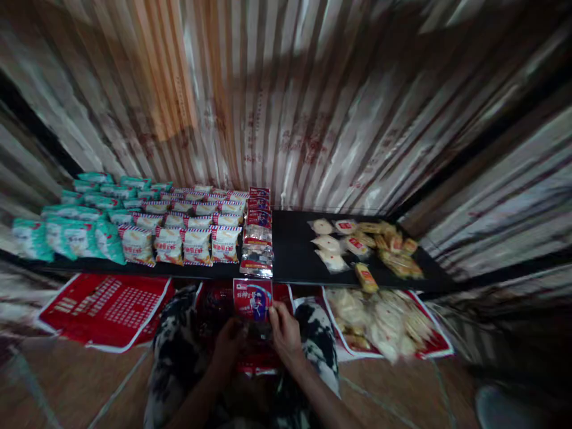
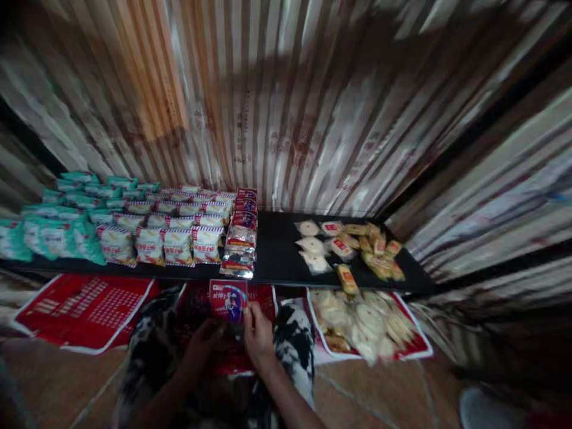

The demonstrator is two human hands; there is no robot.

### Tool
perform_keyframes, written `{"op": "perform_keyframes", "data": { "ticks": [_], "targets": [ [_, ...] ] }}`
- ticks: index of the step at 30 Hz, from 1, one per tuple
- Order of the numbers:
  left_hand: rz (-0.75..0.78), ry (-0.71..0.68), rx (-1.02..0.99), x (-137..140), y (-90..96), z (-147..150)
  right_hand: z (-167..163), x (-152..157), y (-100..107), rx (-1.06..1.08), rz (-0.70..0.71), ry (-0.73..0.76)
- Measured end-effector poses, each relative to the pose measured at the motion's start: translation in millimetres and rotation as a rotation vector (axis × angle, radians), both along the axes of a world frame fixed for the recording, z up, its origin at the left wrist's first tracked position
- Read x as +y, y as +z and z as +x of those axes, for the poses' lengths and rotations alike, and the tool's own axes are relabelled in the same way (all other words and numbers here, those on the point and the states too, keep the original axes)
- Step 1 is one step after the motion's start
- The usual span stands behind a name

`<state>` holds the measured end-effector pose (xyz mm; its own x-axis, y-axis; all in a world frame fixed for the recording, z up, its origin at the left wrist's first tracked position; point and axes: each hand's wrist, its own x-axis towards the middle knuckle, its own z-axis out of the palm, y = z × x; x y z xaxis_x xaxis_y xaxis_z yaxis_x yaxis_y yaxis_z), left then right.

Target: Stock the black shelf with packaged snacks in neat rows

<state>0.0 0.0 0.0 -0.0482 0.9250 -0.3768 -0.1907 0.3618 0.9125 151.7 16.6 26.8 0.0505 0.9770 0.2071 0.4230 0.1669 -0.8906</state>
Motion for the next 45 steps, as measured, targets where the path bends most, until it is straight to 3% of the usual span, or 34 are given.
{"op": "perform_keyframes", "data": {
  "ticks": [5,9,14,19,25,31,36,45],
  "targets": [
    [0.116,-0.091,0.085,10,20.9,15,17,0,16,0.181,-0.071,-0.106],
    [0.223,-0.176,0.065,25,37.6,32,30,5,18,0.336,-0.125,-0.158],
    [0.302,-0.115,0.019,46,46.6,49,39,28,21,0.357,-0.117,-0.239],
    [0.319,-0.030,-0.041,61,39.9,55,36,75,34,0.409,-0.073,-0.280],
    [0.340,0.118,-0.112,92,36.5,54,22,135,38,0.172,-0.007,-0.312],
    [0.379,0.228,0.070,124,30.7,44,8,173,36,-0.102,0.013,-0.298],
    [0.389,0.258,0.199,131,21.2,40,1,189,26,-0.248,0.108,-0.309],
    [0.307,0.204,0.383,130,14.1,38,-3,192,11,-0.320,0.001,-0.307]
  ]
}}
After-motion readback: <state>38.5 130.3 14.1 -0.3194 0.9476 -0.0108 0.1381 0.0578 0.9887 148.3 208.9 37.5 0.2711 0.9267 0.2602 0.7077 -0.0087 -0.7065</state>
